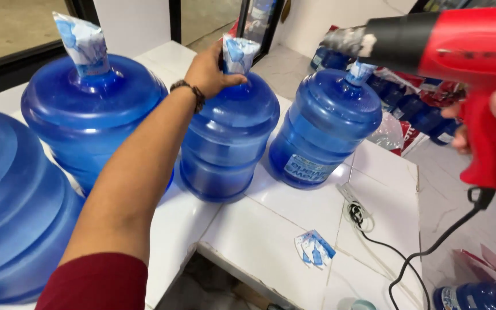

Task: The person uses a red heat gun to apply heat to the plastic caps on several large blue water jugs. They rotate the jugs with their left hand while directing the heat gun with their right hand to shrink the plastic seals around the necks.

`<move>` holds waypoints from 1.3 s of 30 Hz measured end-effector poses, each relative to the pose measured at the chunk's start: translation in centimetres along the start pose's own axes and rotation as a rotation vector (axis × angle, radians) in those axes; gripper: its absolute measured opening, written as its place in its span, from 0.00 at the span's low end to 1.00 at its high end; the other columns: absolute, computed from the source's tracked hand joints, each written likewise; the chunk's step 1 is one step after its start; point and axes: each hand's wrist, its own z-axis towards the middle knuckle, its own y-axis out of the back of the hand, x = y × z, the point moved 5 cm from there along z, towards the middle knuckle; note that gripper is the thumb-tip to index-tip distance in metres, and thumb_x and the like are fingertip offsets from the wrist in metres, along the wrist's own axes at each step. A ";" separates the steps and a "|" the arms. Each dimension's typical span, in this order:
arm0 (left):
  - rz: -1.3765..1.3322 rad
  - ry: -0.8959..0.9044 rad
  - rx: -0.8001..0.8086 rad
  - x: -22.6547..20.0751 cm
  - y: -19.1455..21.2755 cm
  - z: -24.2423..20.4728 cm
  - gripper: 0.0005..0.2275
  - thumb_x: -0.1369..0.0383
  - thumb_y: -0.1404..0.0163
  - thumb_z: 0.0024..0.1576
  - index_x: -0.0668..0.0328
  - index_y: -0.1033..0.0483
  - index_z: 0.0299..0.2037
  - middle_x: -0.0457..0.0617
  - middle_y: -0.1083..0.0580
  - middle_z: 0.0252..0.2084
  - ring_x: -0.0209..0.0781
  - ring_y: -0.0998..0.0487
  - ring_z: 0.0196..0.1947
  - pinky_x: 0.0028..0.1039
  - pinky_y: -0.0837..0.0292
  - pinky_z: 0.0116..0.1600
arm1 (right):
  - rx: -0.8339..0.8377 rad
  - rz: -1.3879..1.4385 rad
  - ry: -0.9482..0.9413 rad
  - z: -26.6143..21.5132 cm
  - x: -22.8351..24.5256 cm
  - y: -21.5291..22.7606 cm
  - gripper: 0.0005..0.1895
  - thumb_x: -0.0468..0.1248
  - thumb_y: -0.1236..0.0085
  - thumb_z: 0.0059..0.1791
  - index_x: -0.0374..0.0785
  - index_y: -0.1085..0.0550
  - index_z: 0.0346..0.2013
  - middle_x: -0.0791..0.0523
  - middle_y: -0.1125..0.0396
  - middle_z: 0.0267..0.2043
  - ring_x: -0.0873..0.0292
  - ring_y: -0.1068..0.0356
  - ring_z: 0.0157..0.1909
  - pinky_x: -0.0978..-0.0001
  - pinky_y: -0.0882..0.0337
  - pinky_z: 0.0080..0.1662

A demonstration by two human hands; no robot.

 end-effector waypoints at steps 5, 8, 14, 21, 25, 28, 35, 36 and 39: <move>-0.065 0.072 0.044 -0.3 0.5 0.0 0.30 0.54 0.30 0.45 0.56 0.26 0.55 0.51 0.21 0.53 0.48 0.21 0.54 0.37 0.24 0.57 | 0.025 -0.090 0.095 3.6 4.9 -3.8 0.34 0.51 0.71 0.64 0.30 0.46 0.78 0.37 0.37 0.52 0.39 0.37 0.34 0.44 0.31 0.36; -0.028 0.115 0.081 0.4 -0.1 0.4 0.31 0.50 0.30 0.43 0.55 0.24 0.54 0.50 0.22 0.53 0.48 0.22 0.54 0.37 0.25 0.57 | 0.027 -0.071 -0.033 5.5 2.9 -2.2 0.39 0.60 0.75 0.67 0.22 0.38 0.64 0.40 0.36 0.59 0.38 0.36 0.38 0.42 0.31 0.40; -0.069 0.094 0.109 0.4 0.1 0.6 0.32 0.52 0.30 0.42 0.55 0.25 0.56 0.49 0.21 0.53 0.45 0.21 0.54 0.33 0.24 0.58 | 0.121 -0.108 -0.007 6.9 6.1 -5.4 0.37 0.54 0.71 0.61 0.32 0.45 0.78 0.38 0.38 0.52 0.36 0.37 0.34 0.40 0.34 0.35; -0.091 0.104 0.083 0.2 0.1 -0.1 0.29 0.53 0.29 0.42 0.53 0.25 0.52 0.48 0.20 0.50 0.43 0.21 0.53 0.33 0.24 0.56 | 0.078 -0.130 0.032 6.7 5.7 -5.1 0.32 0.55 0.66 0.64 0.27 0.37 0.64 0.41 0.33 0.50 0.41 0.34 0.34 0.47 0.30 0.36; -0.107 0.089 0.073 0.3 -0.1 -0.3 0.28 0.55 0.29 0.42 0.50 0.25 0.53 0.47 0.21 0.51 0.42 0.22 0.55 0.32 0.25 0.58 | 0.064 -0.085 0.171 3.9 7.7 -7.2 0.30 0.44 0.67 0.66 0.23 0.43 0.76 0.33 0.35 0.46 0.39 0.35 0.31 0.47 0.30 0.31; -0.088 0.089 0.068 -0.1 0.1 -0.5 0.30 0.55 0.29 0.43 0.51 0.25 0.55 0.48 0.21 0.53 0.44 0.23 0.57 0.35 0.26 0.60 | 0.059 -0.049 0.096 3.3 6.6 -8.1 0.27 0.42 0.66 0.65 0.23 0.40 0.73 0.34 0.33 0.46 0.38 0.34 0.30 0.47 0.31 0.30; -0.076 0.060 0.062 0.1 0.2 -0.4 0.28 0.55 0.29 0.44 0.51 0.24 0.53 0.46 0.20 0.50 0.42 0.21 0.53 0.32 0.25 0.57 | 0.062 -0.021 0.112 2.6 7.3 -9.4 0.26 0.41 0.66 0.65 0.24 0.41 0.72 0.36 0.34 0.47 0.41 0.33 0.32 0.51 0.30 0.33; -0.075 0.029 0.072 0.2 0.1 -0.3 0.27 0.55 0.29 0.44 0.52 0.24 0.52 0.47 0.20 0.50 0.43 0.21 0.53 0.33 0.25 0.56 | 0.060 -0.016 0.113 2.3 7.2 -9.5 0.26 0.41 0.65 0.64 0.24 0.41 0.71 0.35 0.34 0.46 0.41 0.34 0.31 0.51 0.30 0.32; -0.062 0.014 0.082 0.2 0.2 -0.4 0.29 0.55 0.30 0.45 0.55 0.25 0.54 0.50 0.21 0.53 0.46 0.22 0.56 0.35 0.25 0.58 | 0.056 0.007 0.084 1.5 6.3 -10.2 0.25 0.41 0.64 0.64 0.22 0.39 0.69 0.36 0.34 0.44 0.41 0.33 0.31 0.51 0.29 0.34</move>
